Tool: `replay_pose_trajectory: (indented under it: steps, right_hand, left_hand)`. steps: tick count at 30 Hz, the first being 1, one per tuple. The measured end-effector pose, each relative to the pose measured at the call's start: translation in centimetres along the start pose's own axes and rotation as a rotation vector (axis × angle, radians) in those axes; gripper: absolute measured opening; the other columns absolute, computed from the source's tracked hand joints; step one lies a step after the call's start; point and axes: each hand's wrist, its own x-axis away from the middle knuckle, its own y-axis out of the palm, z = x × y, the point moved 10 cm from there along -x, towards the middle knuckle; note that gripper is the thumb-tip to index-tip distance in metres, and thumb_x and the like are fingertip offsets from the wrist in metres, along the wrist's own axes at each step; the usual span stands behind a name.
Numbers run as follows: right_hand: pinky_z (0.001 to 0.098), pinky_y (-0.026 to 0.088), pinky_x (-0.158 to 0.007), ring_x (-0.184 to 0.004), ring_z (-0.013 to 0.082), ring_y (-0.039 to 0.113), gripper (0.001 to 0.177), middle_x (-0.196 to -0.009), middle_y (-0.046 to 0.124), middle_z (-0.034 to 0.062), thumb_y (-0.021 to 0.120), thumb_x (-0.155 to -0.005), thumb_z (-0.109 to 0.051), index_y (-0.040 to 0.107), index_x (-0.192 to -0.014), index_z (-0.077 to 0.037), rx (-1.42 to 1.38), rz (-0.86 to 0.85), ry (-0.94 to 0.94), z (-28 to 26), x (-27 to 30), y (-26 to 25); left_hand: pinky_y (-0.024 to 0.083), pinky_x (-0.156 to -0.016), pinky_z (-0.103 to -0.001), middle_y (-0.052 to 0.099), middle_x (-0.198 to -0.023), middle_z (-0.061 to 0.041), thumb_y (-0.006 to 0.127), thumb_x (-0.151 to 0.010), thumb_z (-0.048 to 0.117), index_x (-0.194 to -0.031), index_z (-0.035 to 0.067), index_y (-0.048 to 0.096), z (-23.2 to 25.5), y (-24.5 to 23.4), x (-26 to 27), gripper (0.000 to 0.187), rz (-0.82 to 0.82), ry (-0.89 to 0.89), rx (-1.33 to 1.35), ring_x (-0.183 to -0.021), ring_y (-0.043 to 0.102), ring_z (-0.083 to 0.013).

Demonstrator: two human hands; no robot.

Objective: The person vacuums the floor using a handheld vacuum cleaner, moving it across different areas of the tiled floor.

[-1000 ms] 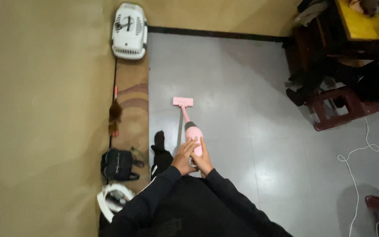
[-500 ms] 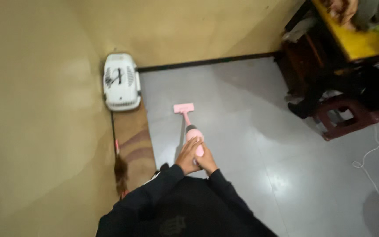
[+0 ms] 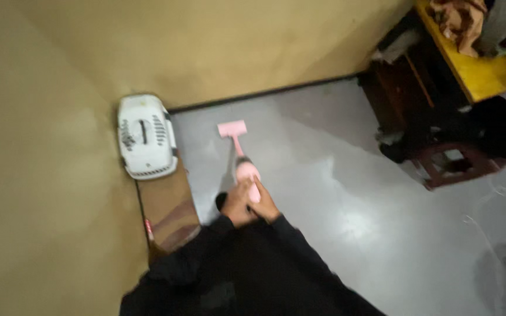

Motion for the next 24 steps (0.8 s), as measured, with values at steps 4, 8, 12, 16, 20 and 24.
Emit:
replay_pose_trajectory:
  steps: [4, 8, 12, 16, 20, 24]
  right_hand:
    - [0.0372, 0.046, -0.111, -0.139, 0.0266, 0.053, 0.088, -0.154, 0.05, 0.019, 0.07, -0.082, -0.011, 0.029, -0.161, -0.008, -0.063, -0.014, 0.179, -2.0, -9.0, -0.7]
    - [0.037, 0.037, -0.116, -0.147, 0.0286, 0.043, 0.086, -0.161, 0.043, 0.0201, 0.069, -0.084, -0.009, 0.032, -0.161, -0.007, 0.06, -0.05, 0.108, -4.9, -13.2, -2.0]
    - [0.0365, 0.042, -0.113, -0.142, 0.0291, 0.051, 0.087, -0.155, 0.049, 0.0192, 0.069, -0.082, -0.012, 0.033, -0.161, -0.011, 0.05, -0.05, 0.209, -5.2, -15.1, -2.3]
    - [0.0362, 0.044, -0.111, -0.139, 0.0304, 0.054, 0.083, -0.152, 0.054, 0.0188, 0.067, -0.083, -0.014, 0.036, -0.16, -0.015, 0.077, 0.05, 0.233, -4.8, -15.3, -2.5]
    - [0.0391, 0.048, -0.107, -0.13, 0.0393, 0.06, 0.078, -0.143, 0.061, 0.0258, 0.066, -0.08, -0.013, 0.044, -0.155, -0.012, 0.263, 0.158, 0.035, -6.2, -13.1, -2.9]
    - [0.0435, 0.056, -0.094, -0.109, 0.0422, 0.07, 0.076, -0.115, 0.072, 0.0266, 0.067, -0.071, -0.018, 0.057, -0.146, -0.018, 0.317, 0.244, 0.45, -5.0, -6.8, -2.9]
  left_hand:
    - [0.026, -0.119, -0.052, 0.035, -0.161, -0.019, 0.094, -0.057, 0.032, -0.157, 0.008, 0.031, -0.8, -3.5, -6.7, 0.121, 0.014, 0.029, -0.065, -0.15, 0.03, -0.0367]
    - [0.028, -0.118, -0.051, 0.034, -0.159, -0.018, 0.096, -0.053, 0.029, -0.156, 0.008, 0.029, -1.9, -4.2, -10.4, 0.125, 0.029, -0.062, -0.009, -0.148, 0.03, -0.0378]
    - [0.029, -0.119, -0.053, 0.029, -0.162, -0.022, 0.097, -0.057, 0.03, -0.155, 0.007, 0.031, -3.2, -4.8, -13.1, 0.12, 0.069, 0.0, -0.025, -0.149, 0.029, -0.0415]
    - [0.025, -0.119, -0.057, 0.025, -0.163, -0.023, 0.098, -0.054, 0.029, -0.155, 0.007, 0.029, -4.2, -4.1, -13.8, 0.125, -0.017, 0.003, 0.0, -0.151, 0.024, -0.0431]
    - [0.017, -0.116, -0.065, 0.021, -0.163, -0.024, 0.101, -0.049, 0.033, -0.155, 0.006, 0.026, -2.8, -3.7, -12.3, 0.133, -0.128, 0.061, 0.052, -0.152, 0.015, -0.0467]
    - [0.016, -0.122, -0.068, 0.026, -0.16, -0.028, 0.1, -0.049, 0.045, -0.156, 0.003, 0.023, 1.4, -4.0, -8.7, 0.138, -0.098, 0.314, 0.099, -0.15, 0.018, -0.0534]
